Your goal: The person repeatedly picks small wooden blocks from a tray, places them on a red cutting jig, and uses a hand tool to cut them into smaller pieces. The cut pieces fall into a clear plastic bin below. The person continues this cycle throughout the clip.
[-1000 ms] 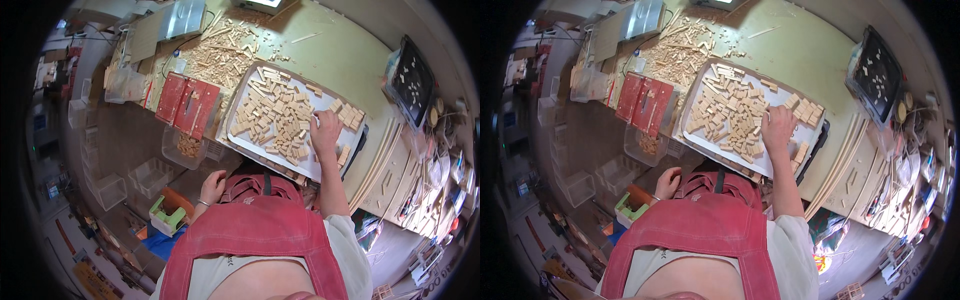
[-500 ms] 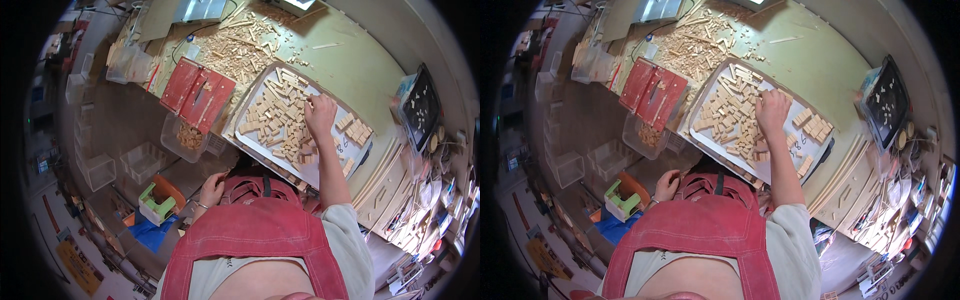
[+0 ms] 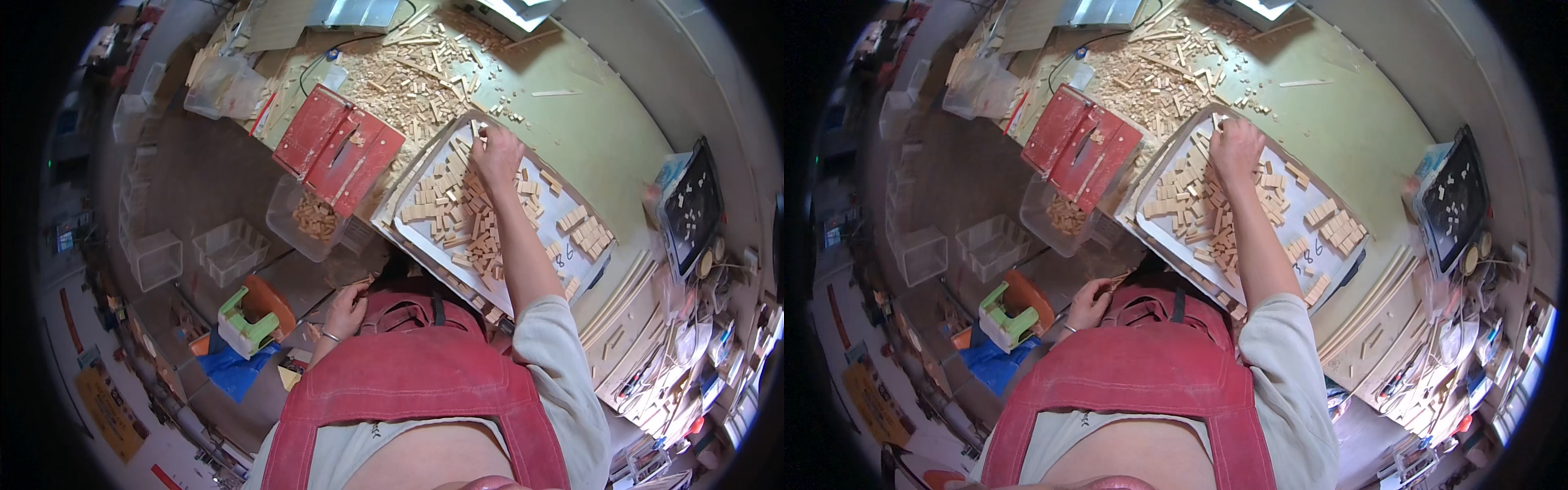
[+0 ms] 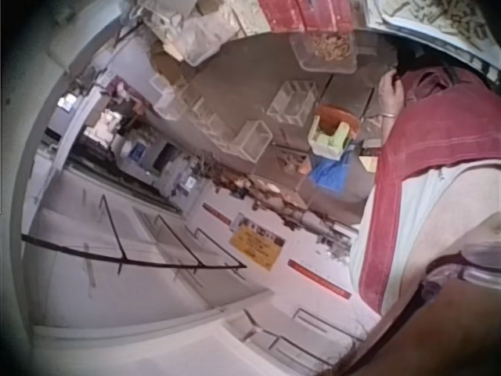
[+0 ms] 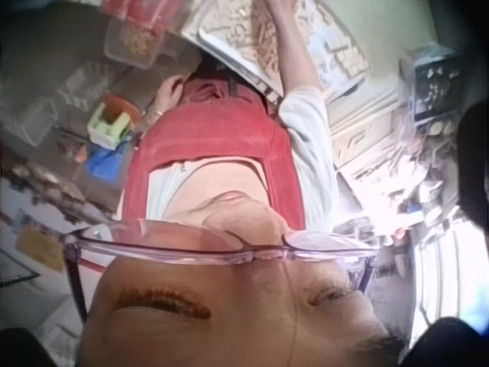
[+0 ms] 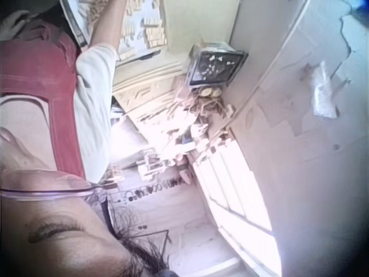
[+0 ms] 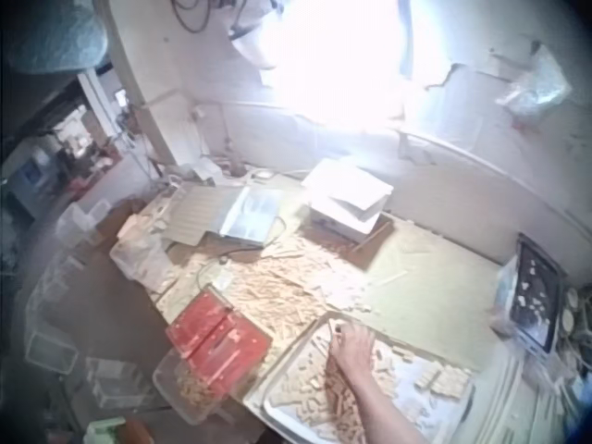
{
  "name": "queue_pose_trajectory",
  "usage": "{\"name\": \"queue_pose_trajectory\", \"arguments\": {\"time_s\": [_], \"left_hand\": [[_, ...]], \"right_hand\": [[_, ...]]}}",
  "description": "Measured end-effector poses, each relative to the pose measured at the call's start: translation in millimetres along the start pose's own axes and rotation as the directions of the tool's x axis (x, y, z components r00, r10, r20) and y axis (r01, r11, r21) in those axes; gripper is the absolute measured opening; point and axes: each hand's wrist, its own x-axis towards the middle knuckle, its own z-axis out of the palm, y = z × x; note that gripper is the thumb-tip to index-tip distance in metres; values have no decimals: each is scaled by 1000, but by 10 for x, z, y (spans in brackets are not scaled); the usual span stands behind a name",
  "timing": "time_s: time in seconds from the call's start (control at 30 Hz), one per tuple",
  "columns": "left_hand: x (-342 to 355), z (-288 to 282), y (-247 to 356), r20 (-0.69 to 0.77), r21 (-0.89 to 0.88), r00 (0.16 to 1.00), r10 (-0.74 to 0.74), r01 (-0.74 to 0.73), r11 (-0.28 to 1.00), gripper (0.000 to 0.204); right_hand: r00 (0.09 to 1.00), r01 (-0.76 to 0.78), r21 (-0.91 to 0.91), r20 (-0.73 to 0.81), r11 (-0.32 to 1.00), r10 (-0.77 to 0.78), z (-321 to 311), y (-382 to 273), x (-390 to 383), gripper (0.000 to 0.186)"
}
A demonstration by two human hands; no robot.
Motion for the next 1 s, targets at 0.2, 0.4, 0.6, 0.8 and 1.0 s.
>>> {"name": "queue_pose_trajectory", "arguments": {"time_s": [0.2,0.4,0.6,0.8,1.0], "left_hand": [[-99,42,-143,-44,-30,999,-5,4,1000,29],[-112,100,-242,-47,-66,999,-10,7,998,30],[-66,114,-267,-37,-106,999,-23,19,994,30],[-30,137,-310,-15,-116,1000,-8,6,993,31],[80,86,-240,6,-36,999,39,-38,999,31]], "right_hand": [[996,52,-126,80,991,-42,149,66,30,13],[999,43,-53,20,998,-42,-97,226,-184,14],[996,-91,114,-11,989,93,-425,392,-585,9],[982,-185,25,-33,983,185,-789,567,-1174,9],[984,-170,88,65,981,165,-825,417,-1377,16]]}}
